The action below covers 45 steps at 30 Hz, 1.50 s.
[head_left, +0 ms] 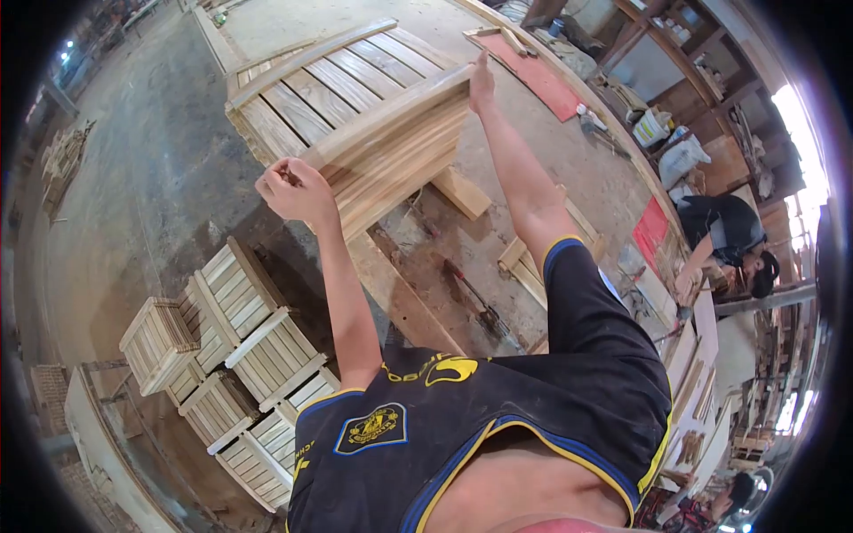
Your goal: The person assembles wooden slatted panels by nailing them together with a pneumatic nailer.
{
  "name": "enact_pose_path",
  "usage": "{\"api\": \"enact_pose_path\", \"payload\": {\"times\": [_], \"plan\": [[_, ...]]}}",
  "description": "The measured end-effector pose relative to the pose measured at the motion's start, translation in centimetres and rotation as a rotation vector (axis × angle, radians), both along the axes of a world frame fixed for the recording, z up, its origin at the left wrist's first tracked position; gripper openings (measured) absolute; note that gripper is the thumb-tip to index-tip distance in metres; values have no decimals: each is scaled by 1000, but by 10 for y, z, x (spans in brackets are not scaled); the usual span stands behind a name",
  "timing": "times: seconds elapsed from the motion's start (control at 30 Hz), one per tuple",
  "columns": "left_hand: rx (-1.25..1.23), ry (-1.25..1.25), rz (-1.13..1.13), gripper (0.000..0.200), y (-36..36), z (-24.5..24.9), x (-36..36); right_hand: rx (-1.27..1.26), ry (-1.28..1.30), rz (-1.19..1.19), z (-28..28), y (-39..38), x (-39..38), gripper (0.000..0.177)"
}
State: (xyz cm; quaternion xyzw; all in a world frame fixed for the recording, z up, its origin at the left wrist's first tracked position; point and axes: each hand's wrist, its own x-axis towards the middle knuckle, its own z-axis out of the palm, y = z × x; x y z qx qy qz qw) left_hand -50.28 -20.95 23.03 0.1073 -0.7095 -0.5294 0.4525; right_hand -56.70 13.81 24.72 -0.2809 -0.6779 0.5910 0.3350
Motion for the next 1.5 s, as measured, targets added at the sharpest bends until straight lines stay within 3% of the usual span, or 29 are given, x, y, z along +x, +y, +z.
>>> {"api": "enact_pose_path", "payload": {"times": [0.17, 0.27, 0.4, 0.43, 0.47, 0.53, 0.6, 0.67, 0.73, 0.8, 0.87, 0.9, 0.93, 0.97, 1.0, 1.03, 1.07, 1.1, 1.23, 1.3, 1.33, 1.4, 1.47, 1.5], "plan": [[57, 5, 3, 14, 3, 4, 1, -176, 80, -118, -6, -4, -11, 70], [40, -14, 13, 16, 3, 7, 1, -244, 185, -31, -12, -6, -8, 68], [-10, -54, -88, 19, -8, 0, -4, -75, 351, -58, -20, 9, 10, 53], [-216, 64, 5, 21, -15, 1, -3, -29, 409, -70, -28, 6, 34, 44], [-419, 187, 82, 23, -16, 0, 4, -41, 373, -121, -48, 3, 67, 44], [-361, 228, -21, 26, -17, 7, 38, 259, 175, -307, -72, -6, 143, 34], [-211, 328, -379, 20, -5, 5, 70, 242, -267, -367, -137, -16, 230, 29], [-145, 173, -800, 17, 12, -20, 109, 259, -424, -410, -217, -20, 322, 29], [-196, -205, -1174, 17, 35, -50, 146, 234, -623, -531, -250, -24, 399, 30], [-112, -554, -1408, 20, 61, -102, 176, 176, -766, -627, -267, -17, 453, 33], [-123, -782, -1644, 23, 86, -120, 203, 179, -911, -662, -256, -4, 485, 36], [-137, -786, -1674, 23, 99, -129, 210, 201, -1054, -651, -251, 2, 496, 39], [-314, -717, -1783, 24, 112, -138, 217, 186, -1061, -673, -249, 7, 502, 39], [-488, -637, -1878, 25, 124, -140, 221, 92, -1227, -696, -252, 14, 506, 46], [-492, -633, -1892, 25, 136, -139, 223, -4, -1385, -711, -253, 22, 510, 55], [-532, -665, -1970, 24, 148, -139, 221, -8, -1379, -725, -257, 27, 513, 55], [-575, -695, -2045, 24, 159, -136, 217, -68, -1355, -728, -276, 30, 520, 66], [-592, -684, -2055, 22, 168, -135, 213, -124, -1325, -731, -280, 36, 519, 79], [-639, -570, -1989, 22, 196, -145, 198, -323, -1131, -770, -259, 33, 506, 95], [-394, -864, -1823, 22, 196, -166, 208, -202, -1212, -775, -277, 27, 506, 95], [-426, -863, -1835, 22, 195, -175, 214, -73, -1310, -768, -289, 18, 510, 95], [-49, -1203, -1809, 21, 202, -188, 231, -52, -1187, -782, -276, 4, 506, 86], [-64, -1314, -1771, 28, 207, -192, 246, -29, -1119, -658, -253, -11, 494, 87], [-34, -1521, -1641, 36, 211, -189, 255, -42, -1102, -677, -244, -17, 491, 92]]}}
